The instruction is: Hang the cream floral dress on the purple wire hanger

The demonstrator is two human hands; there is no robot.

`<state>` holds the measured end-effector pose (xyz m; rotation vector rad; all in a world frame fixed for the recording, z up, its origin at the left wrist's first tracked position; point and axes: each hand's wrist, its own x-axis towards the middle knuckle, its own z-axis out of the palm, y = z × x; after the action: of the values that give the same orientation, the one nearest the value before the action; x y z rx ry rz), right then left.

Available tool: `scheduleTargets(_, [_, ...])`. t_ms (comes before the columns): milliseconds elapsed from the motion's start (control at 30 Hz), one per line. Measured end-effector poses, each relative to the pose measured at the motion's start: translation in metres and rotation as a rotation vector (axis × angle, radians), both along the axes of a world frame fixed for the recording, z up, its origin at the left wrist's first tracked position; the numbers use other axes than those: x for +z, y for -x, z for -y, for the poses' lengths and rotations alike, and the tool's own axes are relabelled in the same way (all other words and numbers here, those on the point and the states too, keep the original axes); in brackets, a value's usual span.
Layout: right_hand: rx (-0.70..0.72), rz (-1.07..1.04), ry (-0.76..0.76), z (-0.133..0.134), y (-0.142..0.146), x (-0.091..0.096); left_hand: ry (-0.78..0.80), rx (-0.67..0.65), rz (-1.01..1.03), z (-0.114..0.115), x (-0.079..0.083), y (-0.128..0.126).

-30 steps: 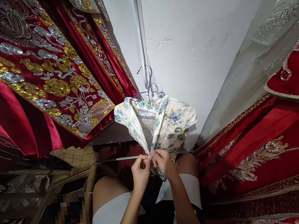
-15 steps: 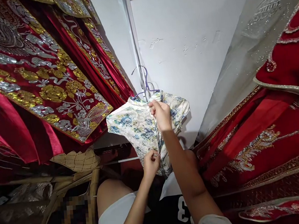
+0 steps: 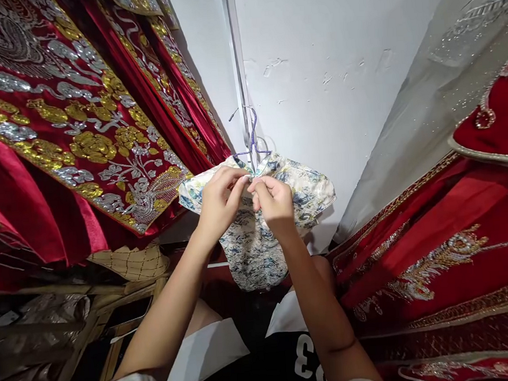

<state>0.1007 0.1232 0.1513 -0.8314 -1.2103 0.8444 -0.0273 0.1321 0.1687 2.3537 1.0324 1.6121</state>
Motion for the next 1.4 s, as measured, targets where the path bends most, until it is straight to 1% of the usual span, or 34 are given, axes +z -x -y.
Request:
scheduleTargets(67, [-0.026, 0.021, 0.032, -0.006, -0.002, -0.008, -0.060, 0.049, -0.038, -0.002, 0.001, -0.003])
scheduleTargets(100, [-0.028, 0.036, 0.057, -0.010, -0.003, -0.014, -0.088, 0.083, -0.027, -0.002, 0.001, -0.002])
scheduleTargets(167, [-0.016, 0.061, 0.120, -0.015, -0.007, -0.029, -0.127, 0.164, 0.069, -0.005, 0.000, 0.009])
scheduleTargets(200, [-0.001, 0.070, 0.154, -0.016, -0.010, -0.037, -0.133, 0.205, 0.154, -0.008, 0.000, 0.019])
scheduleTargets(267, [0.030, 0.079, 0.218, -0.013, -0.016, -0.050, -0.108, 0.252, 0.397, -0.017, -0.001, 0.044])
scheduleTargets(300, [0.036, 0.080, 0.246, -0.009, -0.019, -0.055, -0.073, 0.248, 0.564, -0.022, -0.002, 0.059])
scheduleTargets(333, [0.037, 0.084, 0.268, -0.004, -0.021, -0.060, -0.016, 0.220, 0.762, -0.027, -0.005, 0.072])
scheduleTargets(400, [0.036, 0.101, 0.282, 0.008, -0.022, -0.067, 0.165, 0.128, 1.199, -0.032, -0.016, 0.094])
scheduleTargets(467, [0.021, 0.103, 0.279, 0.020, -0.018, -0.074, 0.400, 0.024, 1.542, -0.028, -0.037, 0.103])
scheduleTargets(500, [0.011, 0.091, 0.283, 0.026, -0.015, -0.079, 0.506, -0.019, 1.645, -0.024, -0.050, 0.103])
scheduleTargets(567, [-0.010, 0.037, 0.320, 0.036, -0.009, -0.091, 0.647, -0.070, 1.749, -0.012, -0.082, 0.095])
scheduleTargets(600, [-0.022, -0.003, 0.342, 0.040, -0.007, -0.098, 0.676, -0.076, 1.777, -0.006, -0.098, 0.089])
scheduleTargets(700, [-0.048, -0.105, 0.371, 0.050, -0.011, -0.118, 0.765, -0.034, 1.814, 0.009, -0.144, 0.069])
scheduleTargets(767, [-0.053, -0.102, 0.386, 0.053, -0.020, -0.128, 0.808, 0.003, 1.826, 0.015, -0.165, 0.060])
scheduleTargets(800, [-0.038, -0.070, 0.408, 0.054, -0.026, -0.132, 0.809, 0.004, 1.821, 0.017, -0.170, 0.056])
scheduleTargets(867, [0.040, 0.043, 0.481, 0.053, -0.035, -0.140, 0.771, -0.051, 1.761, 0.023, -0.172, 0.051])
scheduleTargets(933, [0.164, 0.180, 0.561, 0.052, -0.039, -0.148, 0.716, -0.141, 1.635, 0.030, -0.164, 0.047])
scheduleTargets(1000, [0.283, 0.308, 0.605, 0.052, -0.038, -0.156, 0.681, -0.226, 1.497, 0.041, -0.151, 0.040])
scheduleTargets(1067, [0.333, 0.356, 0.595, 0.052, -0.033, -0.162, 0.689, -0.308, 1.381, 0.052, -0.138, 0.031])
scheduleTargets(1133, [0.322, 0.308, 0.543, 0.051, -0.028, -0.164, 0.711, -0.380, 1.252, 0.063, -0.129, 0.020])
scheduleTargets(1200, [0.311, 0.185, 0.502, 0.051, -0.023, -0.161, 0.722, -0.424, 1.040, 0.071, -0.123, 0.010])
scheduleTargets(1233, [0.331, 0.111, 0.489, 0.051, -0.020, -0.158, 0.720, -0.434, 0.910, 0.075, -0.120, 0.005])
scheduleTargets(1300, [0.415, -0.066, 0.486, 0.052, -0.015, -0.149, 0.698, -0.443, 0.652, 0.082, -0.114, -0.003])
scheduleTargets(1400, [0.514, -0.297, 0.511, 0.055, -0.009, -0.131, 0.654, -0.458, 0.390, 0.095, -0.102, -0.009])
